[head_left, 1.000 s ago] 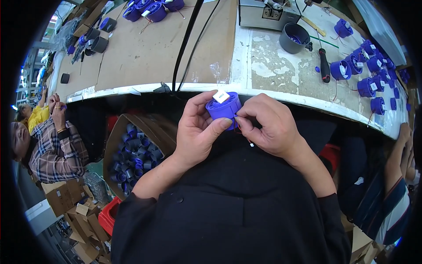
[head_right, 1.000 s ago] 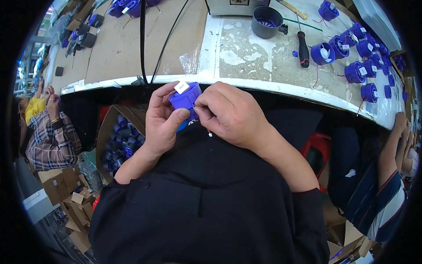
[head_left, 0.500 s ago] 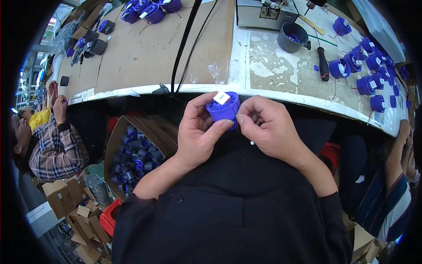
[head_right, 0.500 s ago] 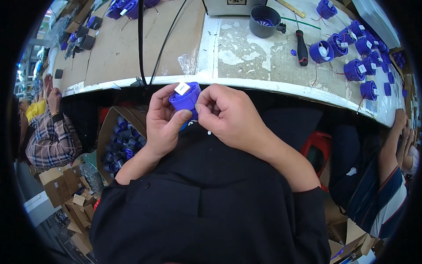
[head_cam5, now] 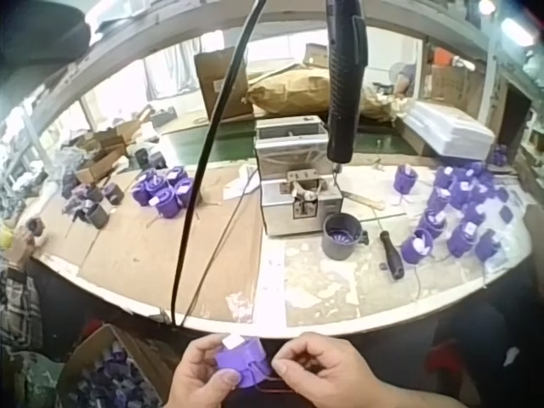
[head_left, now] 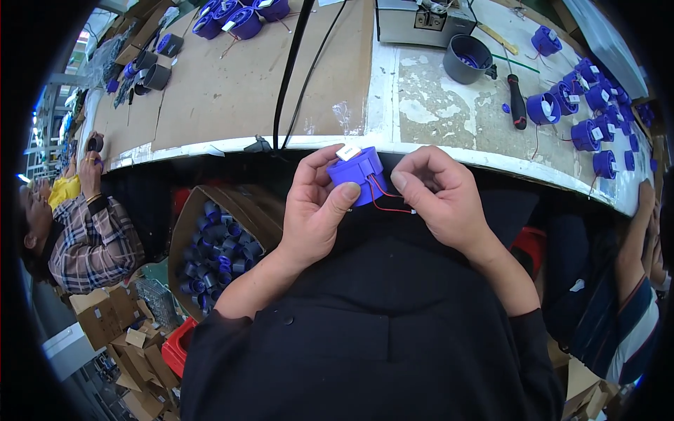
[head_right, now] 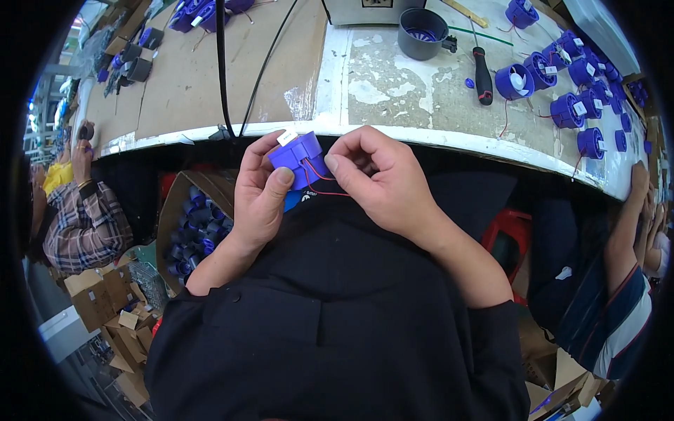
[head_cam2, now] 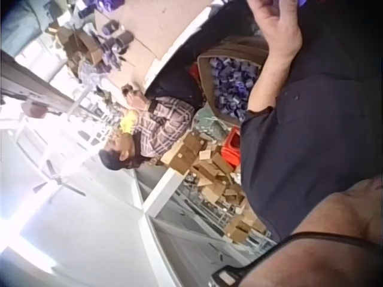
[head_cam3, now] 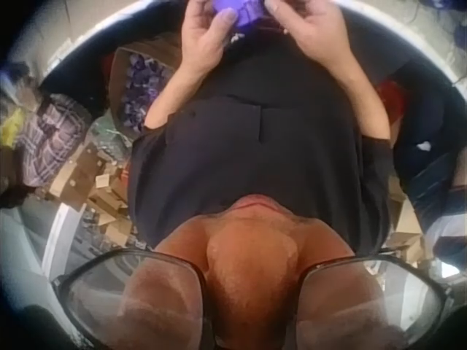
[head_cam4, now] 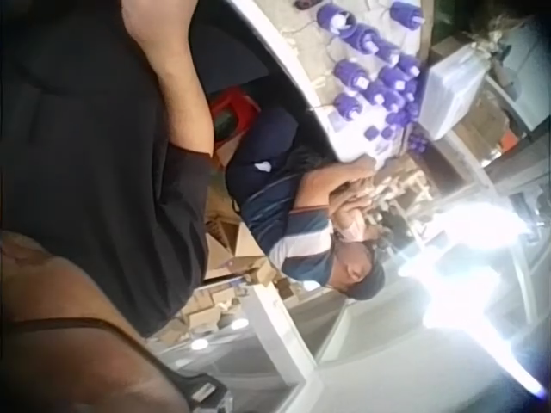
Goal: Assembling white components into blue plastic housings at a factory workbench using an electric screwdriver.
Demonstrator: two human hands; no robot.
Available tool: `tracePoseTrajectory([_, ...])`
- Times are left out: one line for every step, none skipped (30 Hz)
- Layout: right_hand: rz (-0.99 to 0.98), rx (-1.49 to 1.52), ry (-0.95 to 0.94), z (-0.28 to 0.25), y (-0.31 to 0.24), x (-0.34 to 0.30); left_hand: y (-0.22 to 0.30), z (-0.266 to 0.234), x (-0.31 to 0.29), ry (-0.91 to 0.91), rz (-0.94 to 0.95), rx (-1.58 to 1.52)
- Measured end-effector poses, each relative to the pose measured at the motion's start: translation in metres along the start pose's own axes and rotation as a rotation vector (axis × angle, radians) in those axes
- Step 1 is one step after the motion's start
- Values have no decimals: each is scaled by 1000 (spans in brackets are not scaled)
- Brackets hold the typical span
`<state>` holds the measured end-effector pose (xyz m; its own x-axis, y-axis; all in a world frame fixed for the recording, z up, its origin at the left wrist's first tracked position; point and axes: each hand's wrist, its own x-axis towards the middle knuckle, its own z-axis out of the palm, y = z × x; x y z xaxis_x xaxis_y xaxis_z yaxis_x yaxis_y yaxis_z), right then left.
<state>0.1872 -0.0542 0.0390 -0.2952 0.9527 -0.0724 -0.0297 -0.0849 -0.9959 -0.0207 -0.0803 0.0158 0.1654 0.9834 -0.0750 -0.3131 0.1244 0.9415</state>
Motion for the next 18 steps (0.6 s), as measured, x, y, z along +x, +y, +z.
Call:
tracePoseTrajectory([1,3,4,-1,2,0,0,1,1,-3,-4,2])
tracePoseTrajectory([-94,-61,0,-1,3,1,-1,1,2,-6,-4,-2])
tracePoseTrajectory([-190,-125,-4,-1,4,2,-1,1,2,-8,-4,-6])
tracePoseTrajectory([-285,-191,-9,-1,5,4,-1,2,3,-10,-2,-10])
tracePoseTrajectory([-381,-257,-14,-1,5,5,-1,2,4,-12,0,-15])
tracePoseTrajectory([-380,-256,-12,0,5,6,-1,2,3,-14,-3,-14])
tracePoseTrajectory([-427,-327,-3,2,4,7,-1,3,3,-16,2,-1])
tracePoseTrajectory([-474,-397,6,3,3,8,0,3,3,-19,9,13])
tracePoseTrajectory([-523,-468,15,4,1,9,1,4,3,-20,16,27])
tracePoseTrajectory([-574,-539,23,5,0,11,3,4,3,-22,26,41])
tracePoseTrajectory([-587,-579,6,4,-3,12,5,5,3,-11,43,66])
tracePoseTrajectory([-603,-618,-12,4,-6,11,5,6,1,1,63,92])
tracePoseTrajectory([-635,-607,-19,6,-7,12,5,6,1,11,89,110])
tracePoseTrajectory([-587,-636,-6,7,-8,10,1,7,1,7,103,115])
tracePoseTrajectory([-540,-663,6,8,-9,8,-2,7,1,4,118,120])
tracePoseTrajectory([-492,-664,4,7,-10,6,-6,7,0,5,138,150])
tracePoseTrajectory([-444,-664,1,8,-10,4,-9,5,1,7,157,181])
tracePoseTrajectory([-473,-655,-6,9,-10,1,-13,4,2,17,181,198])
